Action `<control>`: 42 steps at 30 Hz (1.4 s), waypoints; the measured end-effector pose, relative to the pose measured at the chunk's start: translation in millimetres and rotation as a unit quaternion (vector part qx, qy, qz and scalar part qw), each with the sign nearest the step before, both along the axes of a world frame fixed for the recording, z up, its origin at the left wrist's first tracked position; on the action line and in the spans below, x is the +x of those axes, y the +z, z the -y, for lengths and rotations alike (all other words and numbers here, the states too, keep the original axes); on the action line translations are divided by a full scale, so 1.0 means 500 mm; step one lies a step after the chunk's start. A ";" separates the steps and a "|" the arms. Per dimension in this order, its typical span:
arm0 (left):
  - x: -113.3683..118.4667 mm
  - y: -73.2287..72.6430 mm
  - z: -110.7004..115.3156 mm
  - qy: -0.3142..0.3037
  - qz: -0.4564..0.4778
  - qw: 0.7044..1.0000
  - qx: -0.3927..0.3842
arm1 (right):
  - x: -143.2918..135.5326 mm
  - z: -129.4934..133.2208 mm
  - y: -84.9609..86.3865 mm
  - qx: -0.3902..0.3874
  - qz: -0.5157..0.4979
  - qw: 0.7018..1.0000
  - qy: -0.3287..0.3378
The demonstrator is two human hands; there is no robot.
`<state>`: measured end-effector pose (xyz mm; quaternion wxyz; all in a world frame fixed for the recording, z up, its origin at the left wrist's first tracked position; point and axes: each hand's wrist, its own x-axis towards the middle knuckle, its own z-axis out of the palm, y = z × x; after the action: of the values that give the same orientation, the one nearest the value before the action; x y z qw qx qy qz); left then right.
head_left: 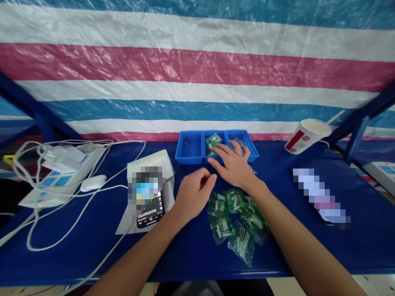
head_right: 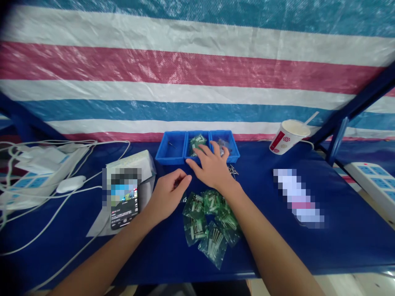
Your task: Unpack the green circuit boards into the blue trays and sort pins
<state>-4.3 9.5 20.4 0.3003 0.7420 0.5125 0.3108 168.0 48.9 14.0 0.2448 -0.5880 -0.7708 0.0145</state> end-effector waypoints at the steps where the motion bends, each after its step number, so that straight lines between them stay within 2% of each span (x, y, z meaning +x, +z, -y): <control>1: -0.001 -0.002 0.000 0.000 -0.053 0.998 0.031 | -0.004 -0.001 -0.004 -0.022 0.007 1.000 0.014; 5: -0.002 -0.013 0.000 0.013 -0.260 0.959 0.115 | -0.010 -0.008 -0.016 -0.073 0.001 0.997 0.039; 8: -0.006 -0.015 0.001 0.006 -0.334 0.934 0.123 | -0.012 -0.006 -0.017 -0.059 -0.003 0.998 0.030; 12: -0.025 0.000 -0.001 -0.045 -0.347 0.928 0.126 | -0.013 0.011 -0.006 -0.031 -0.007 0.999 0.013; 17: -0.056 0.018 0.001 -0.105 -0.356 0.923 0.100 | -0.001 0.048 0.011 -0.052 -0.008 0.998 0.045; 27: -0.060 0.026 0.007 -0.146 -0.336 0.929 0.053 | -0.003 0.074 0.034 -0.101 -0.093 0.988 0.078; 30: -0.060 0.020 0.000 -0.134 -0.312 0.939 0.053 | -0.008 0.078 0.043 -0.129 -0.161 0.972 0.114; 33: -0.057 0.014 -0.009 -0.114 -0.240 0.963 0.043 | -0.011 0.075 0.039 -0.177 -0.257 0.941 0.132; 37: -0.044 0.018 -0.014 0.009 -0.042 0.999 0.021 | -0.016 0.065 0.026 -0.213 -0.322 0.918 0.093; 39: -0.037 0.023 -0.013 0.061 0.064 0.996 0.004 | -0.019 0.063 0.024 -0.232 -0.344 0.905 0.090; 42: -0.027 0.025 -0.009 0.066 0.177 0.981 -0.035 | -0.023 0.063 0.030 -0.264 -0.375 0.881 0.114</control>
<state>-17.8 14.3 32.9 0.3909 0.6291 0.5092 0.4383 156.7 17.6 29.0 0.3476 -0.4898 -0.6507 0.4646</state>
